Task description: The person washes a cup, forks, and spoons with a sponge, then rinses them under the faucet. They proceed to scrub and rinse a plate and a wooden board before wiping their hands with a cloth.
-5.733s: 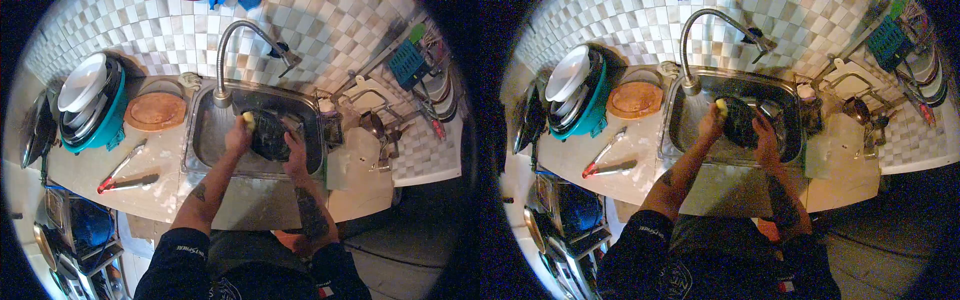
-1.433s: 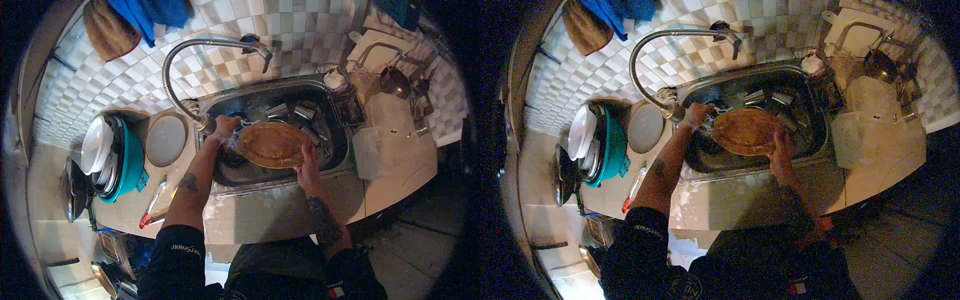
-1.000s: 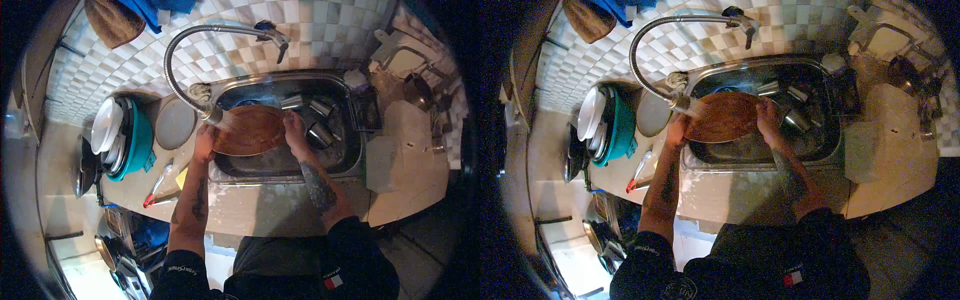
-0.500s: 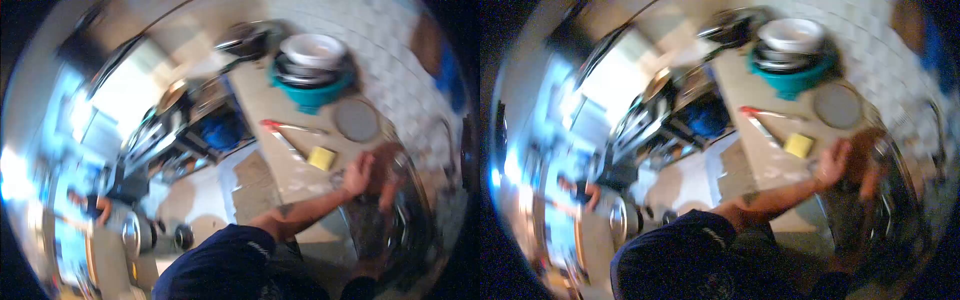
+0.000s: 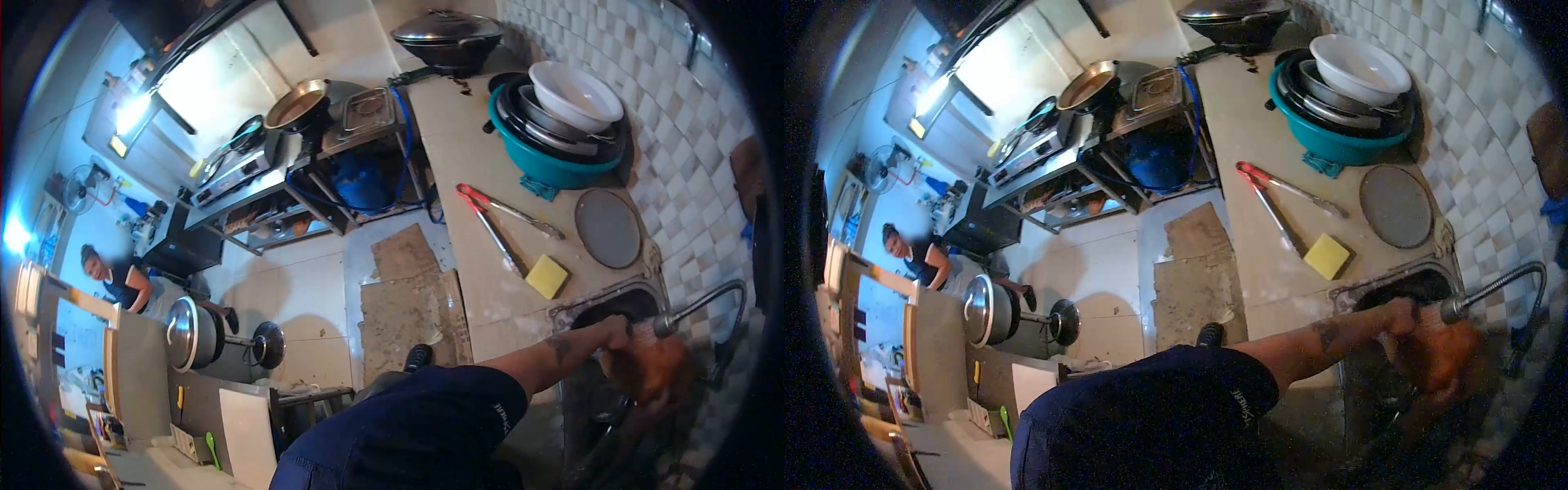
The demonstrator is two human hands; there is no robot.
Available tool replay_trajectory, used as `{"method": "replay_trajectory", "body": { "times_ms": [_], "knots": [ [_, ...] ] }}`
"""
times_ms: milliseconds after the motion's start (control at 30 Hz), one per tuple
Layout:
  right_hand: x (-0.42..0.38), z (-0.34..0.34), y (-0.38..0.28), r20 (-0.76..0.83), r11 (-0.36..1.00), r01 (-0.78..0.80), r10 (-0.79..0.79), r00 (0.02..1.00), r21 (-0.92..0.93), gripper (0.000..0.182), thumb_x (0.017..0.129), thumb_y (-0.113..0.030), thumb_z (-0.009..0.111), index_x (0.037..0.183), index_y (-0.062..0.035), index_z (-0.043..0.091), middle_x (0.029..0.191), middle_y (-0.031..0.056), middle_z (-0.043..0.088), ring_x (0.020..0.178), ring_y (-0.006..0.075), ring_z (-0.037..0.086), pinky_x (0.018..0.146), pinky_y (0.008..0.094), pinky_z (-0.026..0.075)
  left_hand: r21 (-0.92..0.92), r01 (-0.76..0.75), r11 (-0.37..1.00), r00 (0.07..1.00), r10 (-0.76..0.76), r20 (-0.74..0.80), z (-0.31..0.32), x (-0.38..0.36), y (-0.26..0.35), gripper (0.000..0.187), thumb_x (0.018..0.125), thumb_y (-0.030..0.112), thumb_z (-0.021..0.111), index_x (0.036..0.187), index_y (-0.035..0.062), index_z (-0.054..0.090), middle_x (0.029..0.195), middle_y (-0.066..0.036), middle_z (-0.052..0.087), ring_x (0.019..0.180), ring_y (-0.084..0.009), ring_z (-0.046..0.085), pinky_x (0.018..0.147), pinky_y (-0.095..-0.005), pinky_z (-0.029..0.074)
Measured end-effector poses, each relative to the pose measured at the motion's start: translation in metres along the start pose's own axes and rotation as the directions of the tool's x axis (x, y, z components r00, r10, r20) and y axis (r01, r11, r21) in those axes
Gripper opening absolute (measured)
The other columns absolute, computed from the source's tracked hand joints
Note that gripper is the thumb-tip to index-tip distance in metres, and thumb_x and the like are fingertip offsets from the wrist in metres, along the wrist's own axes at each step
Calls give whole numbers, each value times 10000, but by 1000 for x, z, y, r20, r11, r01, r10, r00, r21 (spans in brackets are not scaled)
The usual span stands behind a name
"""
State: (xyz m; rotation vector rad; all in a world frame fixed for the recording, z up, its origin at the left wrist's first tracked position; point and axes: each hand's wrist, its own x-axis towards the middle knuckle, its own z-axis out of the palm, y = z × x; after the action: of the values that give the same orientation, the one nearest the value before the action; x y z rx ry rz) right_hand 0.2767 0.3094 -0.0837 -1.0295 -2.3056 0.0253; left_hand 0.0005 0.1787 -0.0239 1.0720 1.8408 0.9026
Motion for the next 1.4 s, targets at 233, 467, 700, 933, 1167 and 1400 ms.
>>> {"method": "replay_trajectory", "body": {
  "times_ms": [233, 467, 700, 933, 1167, 1400],
  "knots": [
    [-28, -29, -97, 563, 615, -544, 189, 805, 571, 316, 849, -70, 602, 1156, 4, 597, 1176, 129, 615, 1074, 253, 574, 943, 396, 443, -222, -510, 831, 837, 539, 96, -3, 6, 14, 276, 783, 211, 653, 964, 5, 681, 948, -181, 691, 862, -267, 643, 814, -400, 498],
    [48, -5, -75, 84, 257, -378, 721, 688, 889, 636, 934, -261, 572, 1449, -59, 257, 1436, 144, 374, 1252, 278, 429, 1042, 413, 343, 199, -425, 883, 871, 459, -177, -49, -68, 17, 253, 877, 111, 565, 1115, 90, 479, 909, -264, 634, 881, -479, 591, 713, -532, 481],
    [137, -72, -51, 364, -340, -179, 625, 691, 923, 564, 985, -433, 417, 1274, 51, 432, 1386, 217, 434, 1332, 324, 371, 1098, 425, 306, 280, -600, 749, 757, 645, -105, -60, -95, 26, 335, 858, 69, 555, 1186, 95, 493, 893, -264, 635, 850, -464, 605, 705, -527, 491],
    [101, -78, -79, 369, -457, -139, 465, 804, 878, 723, 961, -538, 388, 1450, -28, 238, 1514, 169, 260, 1400, 321, 242, 1118, 481, 243, 402, -592, 698, 754, 657, -30, -72, -127, 30, 420, 822, 53, 576, 1227, 102, 476, 892, -259, 639, 800, -448, 619, 711, -524, 505],
    [-64, 16, -185, 570, -890, -356, -142, 810, 284, 766, 854, -577, 515, 1386, -59, 327, 1389, 122, 373, 1266, 221, 361, 1069, 426, 283, 283, -717, 637, 674, 737, 45, -49, -165, 24, 515, 791, 92, 566, 1299, 99, 479, 1046, -155, 638, 861, -350, 642, 708, -415, 536],
    [3, -83, -147, 148, -721, -90, 18, 989, 687, 461, 943, -318, 483, 1301, -29, 499, 1286, 159, 523, 1150, 290, 536, 1001, 402, 412, 314, -832, 458, 462, 884, -66, -99, -223, 25, 200, 767, 155, 604, 888, 54, 480, 730, -148, 589, 651, -358, 614, 542, -457, 485]
  ]
}}
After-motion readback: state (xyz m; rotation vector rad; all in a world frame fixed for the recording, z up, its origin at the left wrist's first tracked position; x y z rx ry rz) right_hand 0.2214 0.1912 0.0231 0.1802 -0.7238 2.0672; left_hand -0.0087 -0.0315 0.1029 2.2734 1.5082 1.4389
